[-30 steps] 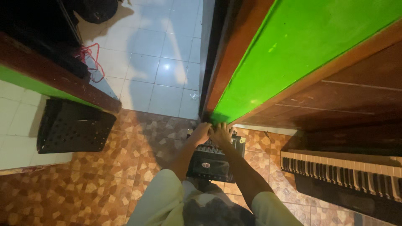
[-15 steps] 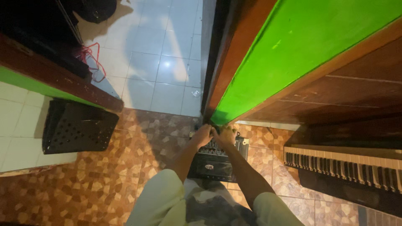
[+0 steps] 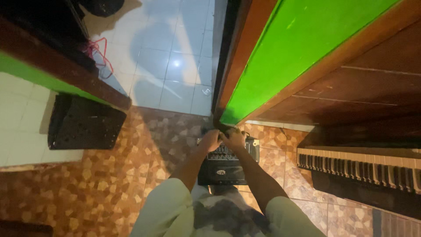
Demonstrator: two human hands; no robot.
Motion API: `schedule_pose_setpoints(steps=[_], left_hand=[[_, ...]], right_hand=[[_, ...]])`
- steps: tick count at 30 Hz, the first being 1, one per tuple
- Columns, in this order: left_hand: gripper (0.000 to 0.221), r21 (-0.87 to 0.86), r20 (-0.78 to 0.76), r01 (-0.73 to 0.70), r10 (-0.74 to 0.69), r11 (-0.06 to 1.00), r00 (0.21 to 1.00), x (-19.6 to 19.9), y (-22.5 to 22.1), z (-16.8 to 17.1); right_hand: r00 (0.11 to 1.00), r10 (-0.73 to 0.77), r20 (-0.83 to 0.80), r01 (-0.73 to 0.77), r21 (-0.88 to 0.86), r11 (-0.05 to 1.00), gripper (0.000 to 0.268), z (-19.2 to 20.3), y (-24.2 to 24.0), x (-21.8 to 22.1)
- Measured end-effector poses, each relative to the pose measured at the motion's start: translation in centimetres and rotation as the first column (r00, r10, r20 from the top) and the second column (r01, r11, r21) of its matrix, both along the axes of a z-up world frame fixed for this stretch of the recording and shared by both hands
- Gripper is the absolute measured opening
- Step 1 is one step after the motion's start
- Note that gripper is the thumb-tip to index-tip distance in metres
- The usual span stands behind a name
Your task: The person picks up a portable amplifier, carries it through the room, sets it down on the floor, handles a perforated metal plate, and then connects a red cable into the amplifier.
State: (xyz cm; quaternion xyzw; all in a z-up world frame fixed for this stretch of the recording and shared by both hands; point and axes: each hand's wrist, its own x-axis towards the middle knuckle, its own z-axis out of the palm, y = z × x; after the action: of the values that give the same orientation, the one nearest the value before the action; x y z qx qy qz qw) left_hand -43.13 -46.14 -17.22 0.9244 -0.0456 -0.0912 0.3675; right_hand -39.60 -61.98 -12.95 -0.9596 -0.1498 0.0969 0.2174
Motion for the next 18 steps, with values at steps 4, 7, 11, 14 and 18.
schedule_pose_setpoints(steps=[4,7,11,14,18], left_hand=[[0.026,0.001,0.037,-0.03,0.03,1.0,0.999,-1.4,0.6,0.6],[0.024,-0.047,-0.089,-0.047,0.043,0.998,0.995,-2.4,0.9,0.7],[0.03,0.053,-0.008,-0.017,0.018,0.998,1.0,-3.8,1.5,1.1],[0.028,0.017,-0.06,-0.061,0.062,0.998,0.996,-5.6,2.2,1.5],[0.024,-0.111,-0.067,-0.11,0.103,0.988,0.992,-7.6,2.4,1.9]], right_hand=[[0.999,0.036,-0.03,-0.038,-0.054,0.998,0.051,-0.6,0.2,-1.1],[0.994,0.079,-0.08,-0.087,-0.102,0.991,0.052,-1.0,0.4,-1.5],[0.992,0.125,-0.025,-0.126,-0.049,0.991,0.053,-1.3,1.3,-2.4],[0.983,0.176,-0.049,-0.178,-0.038,0.983,0.049,-1.4,1.8,-3.5],[0.969,0.245,-0.044,-0.247,-0.067,0.967,0.047,-1.4,2.1,-4.4]])
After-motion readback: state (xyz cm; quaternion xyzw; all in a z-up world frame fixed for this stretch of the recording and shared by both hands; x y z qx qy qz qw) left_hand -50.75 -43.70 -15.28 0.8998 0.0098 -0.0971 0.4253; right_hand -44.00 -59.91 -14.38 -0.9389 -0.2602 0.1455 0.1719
